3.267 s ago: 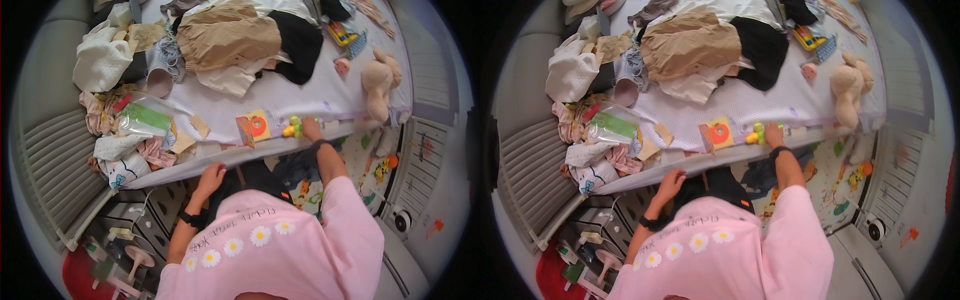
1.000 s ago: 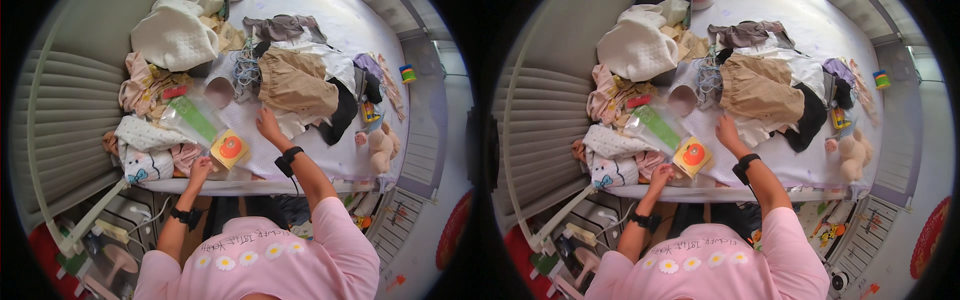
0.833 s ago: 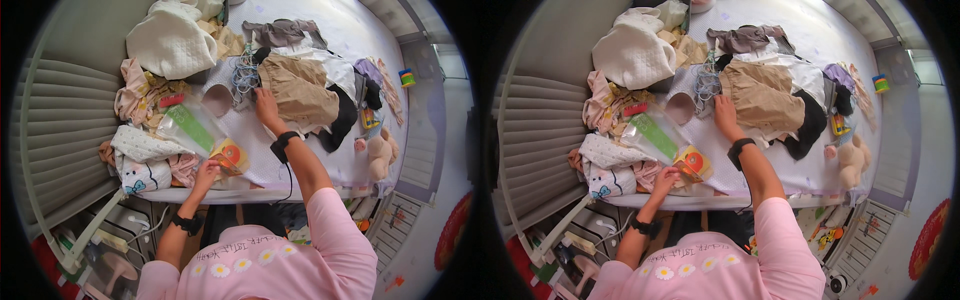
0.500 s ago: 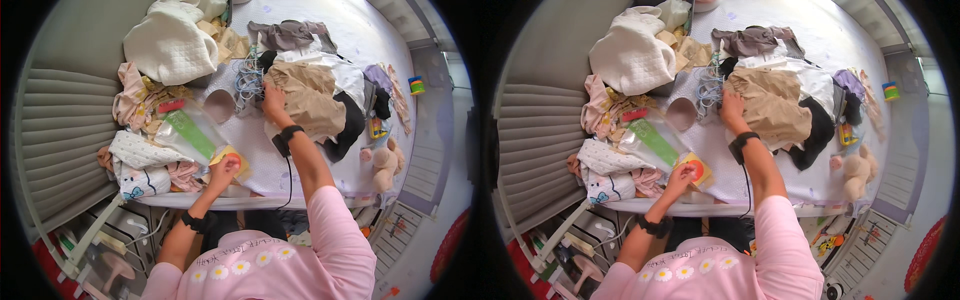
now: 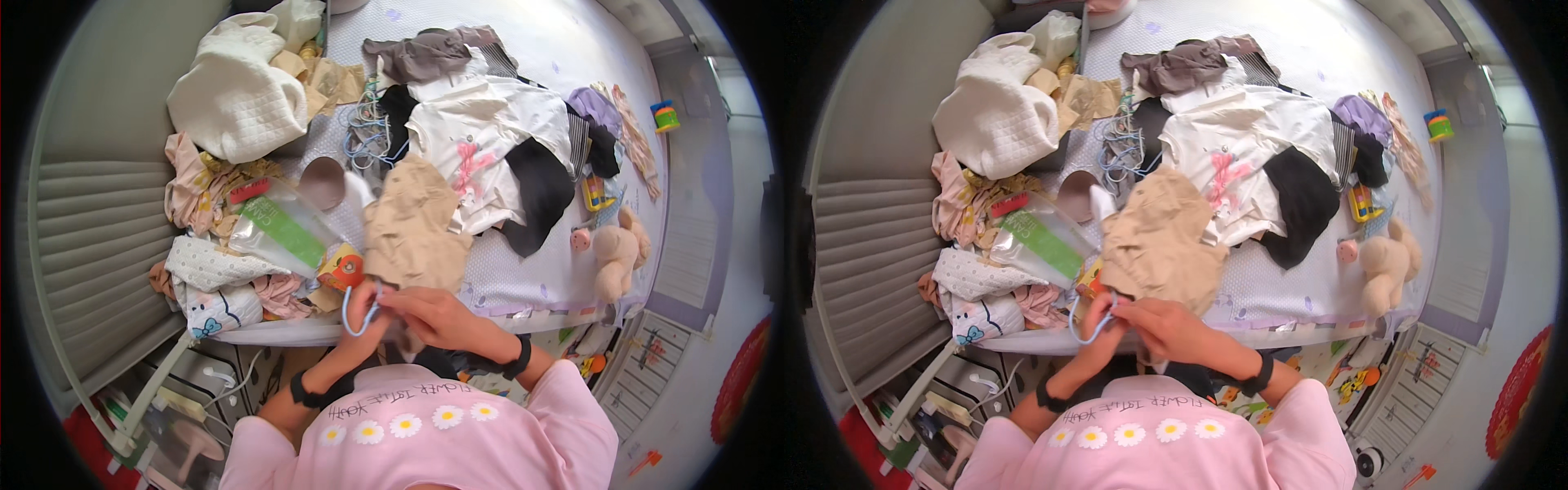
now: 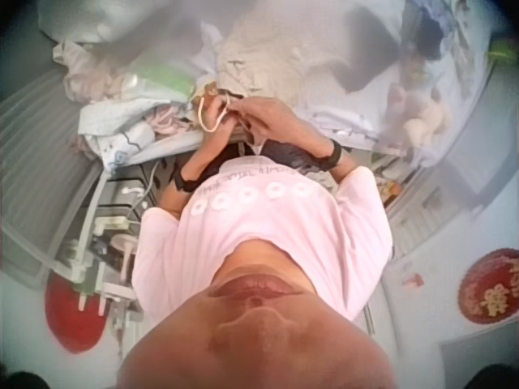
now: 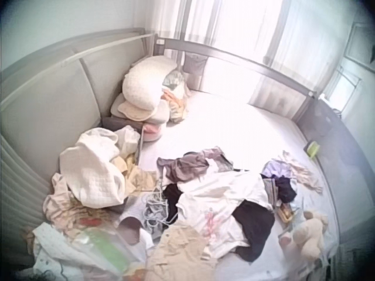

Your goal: The person picks up a power strip and a white plastic board, placing them on a desk. They then move to a bed where they handle a teddy bear and a book before picking up several items of clothing. The person places each clothing item on a hanger and hangs them inside a closet.

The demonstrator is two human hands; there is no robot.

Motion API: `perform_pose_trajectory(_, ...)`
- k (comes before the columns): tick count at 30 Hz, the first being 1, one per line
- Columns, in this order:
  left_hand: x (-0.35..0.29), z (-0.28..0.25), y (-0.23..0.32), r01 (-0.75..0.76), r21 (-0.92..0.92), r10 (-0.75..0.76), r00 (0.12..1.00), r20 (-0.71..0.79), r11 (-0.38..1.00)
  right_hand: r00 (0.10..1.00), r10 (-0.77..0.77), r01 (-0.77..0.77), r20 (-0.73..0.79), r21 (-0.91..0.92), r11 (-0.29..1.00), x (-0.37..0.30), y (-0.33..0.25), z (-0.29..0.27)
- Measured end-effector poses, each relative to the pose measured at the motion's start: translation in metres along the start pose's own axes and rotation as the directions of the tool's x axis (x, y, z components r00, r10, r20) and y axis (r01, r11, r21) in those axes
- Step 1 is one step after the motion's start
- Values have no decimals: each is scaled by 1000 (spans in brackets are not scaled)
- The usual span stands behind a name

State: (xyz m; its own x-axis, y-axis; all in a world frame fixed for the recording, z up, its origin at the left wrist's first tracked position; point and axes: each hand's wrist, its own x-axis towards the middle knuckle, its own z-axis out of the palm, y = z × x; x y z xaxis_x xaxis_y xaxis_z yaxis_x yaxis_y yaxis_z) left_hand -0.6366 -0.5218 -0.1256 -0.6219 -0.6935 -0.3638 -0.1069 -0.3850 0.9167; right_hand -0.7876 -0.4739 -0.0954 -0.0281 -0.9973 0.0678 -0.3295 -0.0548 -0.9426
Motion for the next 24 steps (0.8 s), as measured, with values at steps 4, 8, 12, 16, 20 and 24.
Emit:
perform_pose_trajectory(4,-33,-36,-9,241,-14,-239,954,-182,970,975,173,-149,-137,166,975,40,43,5)
perform_pose_trajectory(8,-54,-48,-2,127,-278,-232,893,-387,952,845,154,-225,-511,-79,971,86,200,29)
perform_pose_trajectory(12,-69,-51,25,48,-408,-251,852,-459,912,804,213,-392,-556,-226,892,112,274,42)
perform_pose_trajectory(16,-74,-53,19,41,-382,-261,795,-547,923,762,478,-627,-436,-312,714,123,281,48)
perform_pose_trajectory(20,-66,-54,23,22,-330,-195,843,-501,944,780,299,-417,-550,-100,903,104,250,28)
perform_pose_trajectory(24,-60,-48,30,12,-314,-168,863,-476,949,719,184,-373,-670,-149,916,57,148,-23)
